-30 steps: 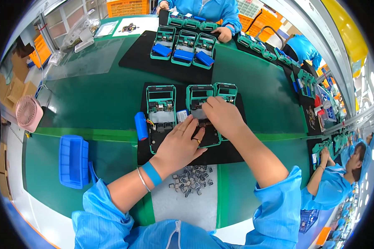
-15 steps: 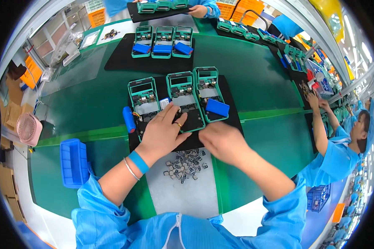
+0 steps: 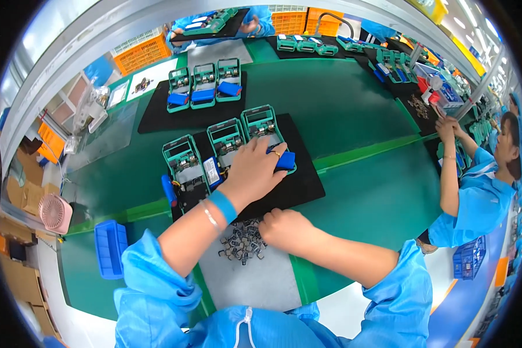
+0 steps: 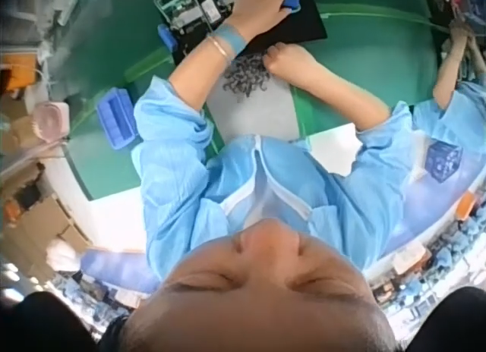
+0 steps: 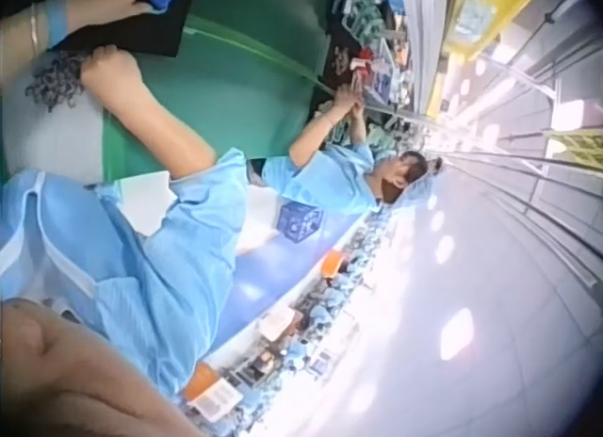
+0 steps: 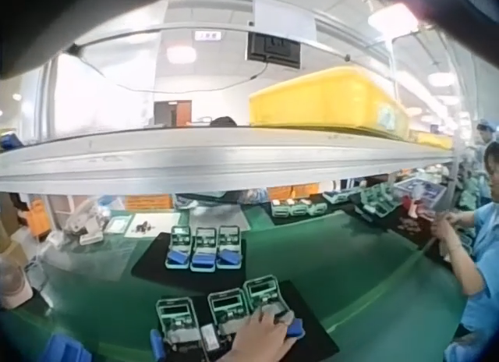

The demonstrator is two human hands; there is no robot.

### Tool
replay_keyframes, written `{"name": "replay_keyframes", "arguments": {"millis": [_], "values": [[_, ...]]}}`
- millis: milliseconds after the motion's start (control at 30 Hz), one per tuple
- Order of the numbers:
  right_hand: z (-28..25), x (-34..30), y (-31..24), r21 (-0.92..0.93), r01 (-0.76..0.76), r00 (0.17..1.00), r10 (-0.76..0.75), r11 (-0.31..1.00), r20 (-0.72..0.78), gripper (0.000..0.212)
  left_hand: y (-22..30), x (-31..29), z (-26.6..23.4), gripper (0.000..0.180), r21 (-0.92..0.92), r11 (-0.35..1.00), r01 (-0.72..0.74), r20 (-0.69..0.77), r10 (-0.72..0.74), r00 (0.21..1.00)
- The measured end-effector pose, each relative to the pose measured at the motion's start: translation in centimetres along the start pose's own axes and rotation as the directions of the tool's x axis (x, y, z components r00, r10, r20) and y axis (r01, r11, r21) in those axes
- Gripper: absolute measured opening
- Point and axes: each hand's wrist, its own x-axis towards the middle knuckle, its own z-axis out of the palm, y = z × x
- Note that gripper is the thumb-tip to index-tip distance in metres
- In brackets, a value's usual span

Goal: The person installs batteries and small components into electronic device housings positioned on trays by hand, secures connections, and pushes the trays along the assembly line table.

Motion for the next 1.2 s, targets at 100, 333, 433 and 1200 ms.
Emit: {"name": "replay_keyframes", "arguments": {"millis": [100,333,433,1200], "values": [[-0.1,0.1,0.4,-0.017,-0.009,0.998,0.010,1.000,0.061,0.007,1.1,2.1,1.1,0.049,-0.024,0.988,0.150,0.264,-0.138,0.955],[-7.1,-1.0,4.8,0.572,-0.212,0.975,0.213,0.793,0.065,0.007,1.9,2.1,2.2,0.039,-0.477,0.872,0.113,-0.018,-0.138,0.990],[-8.2,-1.8,8.1,0.653,-0.270,0.918,0.393,0.708,-0.046,0.008,1.1,1.5,0.5,0.038,-0.566,0.779,0.269,0.047,-0.295,0.954],[1.7,2.8,17.3,-0.183,0.009,0.987,-0.038,0.983,-0.154,0.015,2.9,-3.4,4.2,0.050,0.038,0.998,0.049,-0.031,-0.048,0.998]]}}
